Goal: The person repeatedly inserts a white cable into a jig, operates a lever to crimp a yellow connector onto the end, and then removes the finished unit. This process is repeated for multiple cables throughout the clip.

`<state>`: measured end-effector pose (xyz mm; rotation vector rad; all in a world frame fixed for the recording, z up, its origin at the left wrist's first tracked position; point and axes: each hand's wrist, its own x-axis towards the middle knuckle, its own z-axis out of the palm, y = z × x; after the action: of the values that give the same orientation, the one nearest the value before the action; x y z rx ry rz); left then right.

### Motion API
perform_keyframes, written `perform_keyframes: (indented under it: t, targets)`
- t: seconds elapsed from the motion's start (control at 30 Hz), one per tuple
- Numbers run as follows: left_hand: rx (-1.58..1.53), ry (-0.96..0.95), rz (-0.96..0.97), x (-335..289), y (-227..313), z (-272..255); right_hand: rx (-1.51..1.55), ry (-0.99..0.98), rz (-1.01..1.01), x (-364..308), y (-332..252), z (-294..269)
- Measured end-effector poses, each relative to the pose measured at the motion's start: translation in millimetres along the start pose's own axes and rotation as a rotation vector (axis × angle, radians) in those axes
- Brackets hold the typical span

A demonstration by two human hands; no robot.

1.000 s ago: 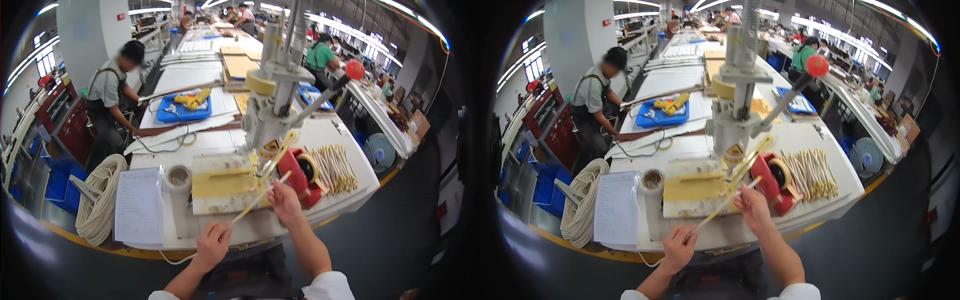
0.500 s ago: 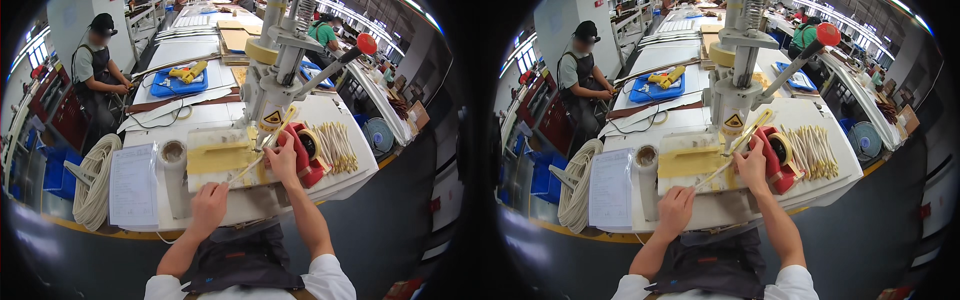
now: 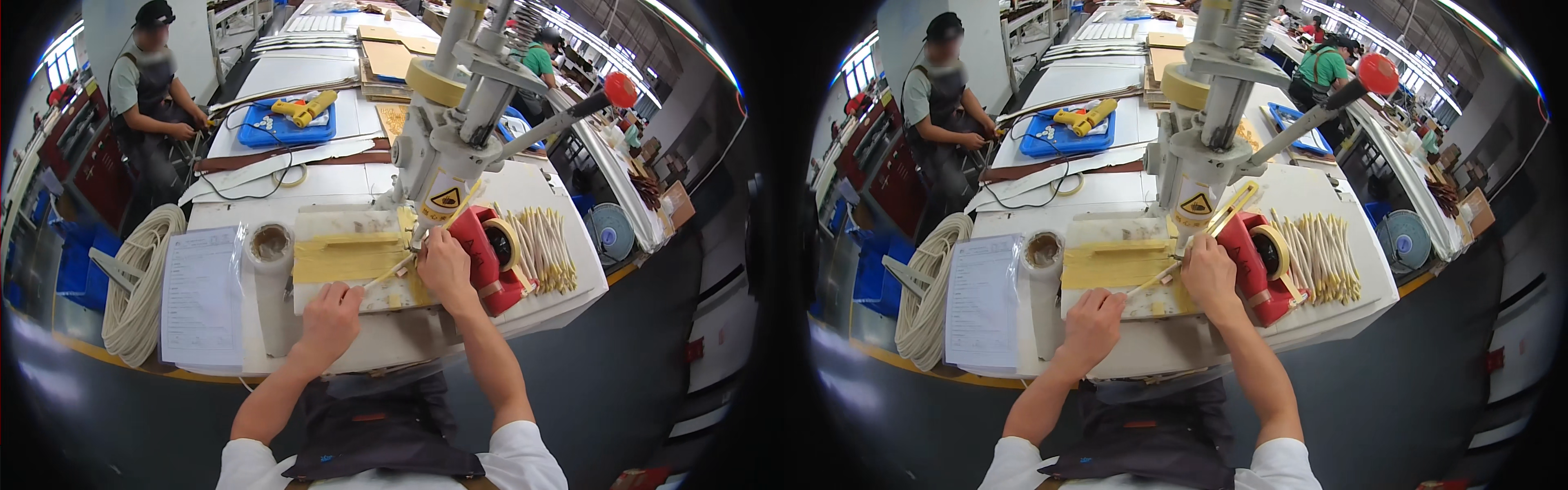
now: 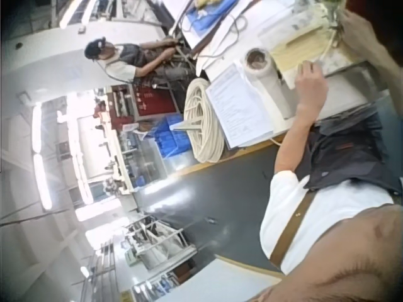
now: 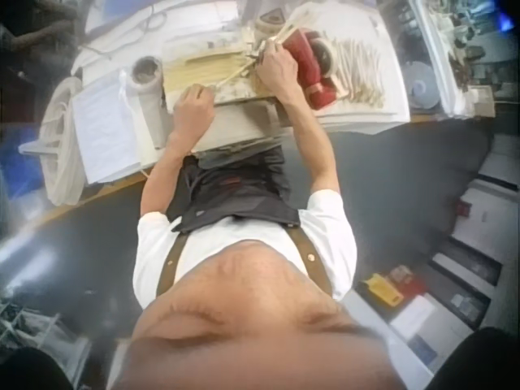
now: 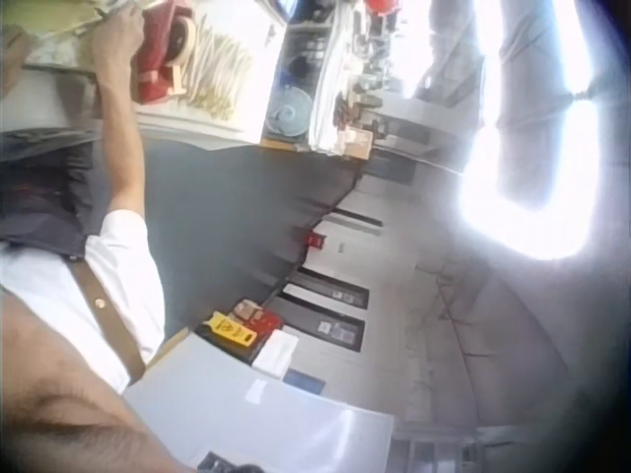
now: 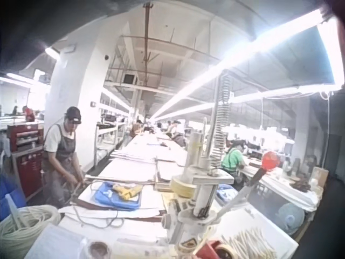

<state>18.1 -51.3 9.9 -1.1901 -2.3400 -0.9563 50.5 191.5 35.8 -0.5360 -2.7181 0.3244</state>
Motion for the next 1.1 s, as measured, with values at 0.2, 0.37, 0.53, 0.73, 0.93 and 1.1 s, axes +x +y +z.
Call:
perform_keyframes:
  t: [0.2,0.37,0.53,0.73,0.93,1.1]
  targets:
    - [-0.049,-0.048,0.045,3.0,-2.9,4.7,-0.107,0.035,-0.126,-2.2,7.7,3.8]
    - [-0.085,-0.08,0.061,11.9,1.6,12.5,-0.033,0.03,-0.15,1.0,19.5,6.2]
    - [-0.06,-0.089,0.09,19.6,4.4,27.1,0.007,0.053,-0.187,2.5,20.9,7.9]
    - [-0.076,-0.101,0.098,25.4,6.7,44.5,0.01,0.037,-0.143,3.0,20.3,8.3]
    - [-0.102,-0.144,0.07,31.7,10.0,44.7,0.04,-0.008,-0.114,3.7,17.8,2.2]
    - [-0.179,-0.118,0.08,33.4,4.9,46.9,0.055,0.058,-0.091,7.3,20.1,9.9]
